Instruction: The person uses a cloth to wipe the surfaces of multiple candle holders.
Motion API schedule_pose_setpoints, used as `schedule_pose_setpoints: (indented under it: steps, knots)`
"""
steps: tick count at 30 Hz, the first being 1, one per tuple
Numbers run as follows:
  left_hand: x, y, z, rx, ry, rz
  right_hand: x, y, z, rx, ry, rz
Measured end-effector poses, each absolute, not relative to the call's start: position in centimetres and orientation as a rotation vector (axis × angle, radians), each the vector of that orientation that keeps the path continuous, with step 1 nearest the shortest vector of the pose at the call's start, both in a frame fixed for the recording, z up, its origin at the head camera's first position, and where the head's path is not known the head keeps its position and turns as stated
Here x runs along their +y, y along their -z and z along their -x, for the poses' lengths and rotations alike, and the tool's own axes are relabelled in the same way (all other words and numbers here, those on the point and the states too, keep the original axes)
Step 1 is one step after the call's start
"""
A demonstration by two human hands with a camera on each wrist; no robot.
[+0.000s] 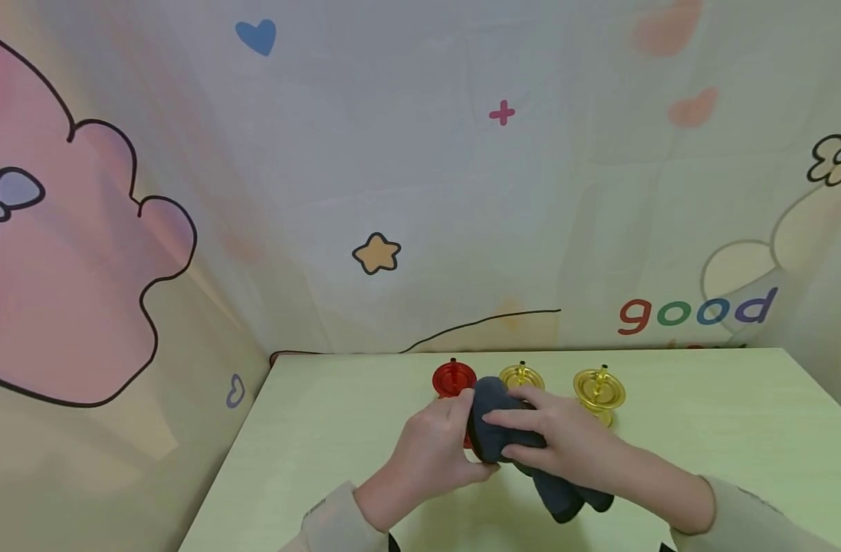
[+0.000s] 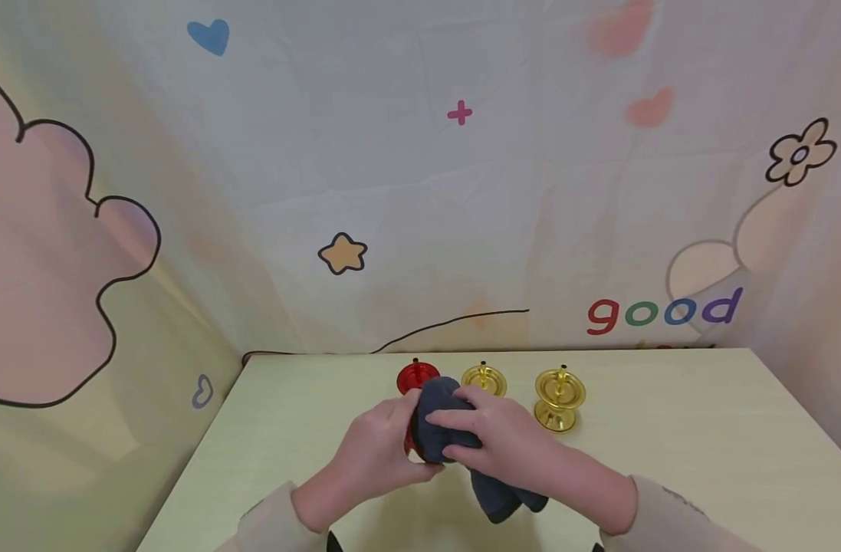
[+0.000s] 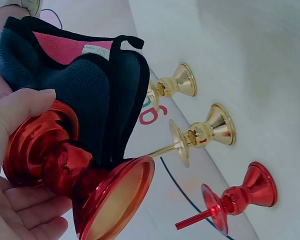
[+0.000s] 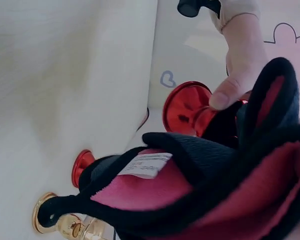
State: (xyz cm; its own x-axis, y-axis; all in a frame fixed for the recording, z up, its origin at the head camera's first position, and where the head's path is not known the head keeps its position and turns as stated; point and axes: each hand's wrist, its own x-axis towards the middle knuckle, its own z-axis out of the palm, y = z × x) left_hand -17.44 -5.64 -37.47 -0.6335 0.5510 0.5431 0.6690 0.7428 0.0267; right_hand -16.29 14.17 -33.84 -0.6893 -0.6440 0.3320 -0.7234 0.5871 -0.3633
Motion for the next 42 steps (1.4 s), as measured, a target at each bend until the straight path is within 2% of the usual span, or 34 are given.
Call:
schedule_pose_setpoints:
  steps: [11, 21, 30, 35, 38, 42]
  knots:
    - [-5.4, 36.6, 16.7, -2.388, 0.226, 0.945, 13.6, 34.1, 16.0, -2.519, -0.562, -1.131]
    - [-4.6, 37.2, 16.0, -2.233, 0.181, 0.862, 13.3, 34.2, 15.7, -2.541, -0.673, -0.962]
    - [-5.6, 36.8, 17.1, -2.756, 0.601, 0.994, 14.2, 35.6, 16.1, -2.611, -0.771, -0.960]
    - [-6.2, 36.2, 18.3, -2.864, 0.912, 1.203, 14.2, 36.5, 16.3, -2.495, -0.859, -1.047]
    - [-6.3, 36.1, 18.5, -2.848, 0.949, 1.272, 14.2, 36.7, 16.3, -2.417, -0.885, -1.092]
    - [-6.1, 36.0, 18.2, -2.800, 0.859, 1.238, 14.2, 36.9, 16.4, -2.363, -0.945, -1.085]
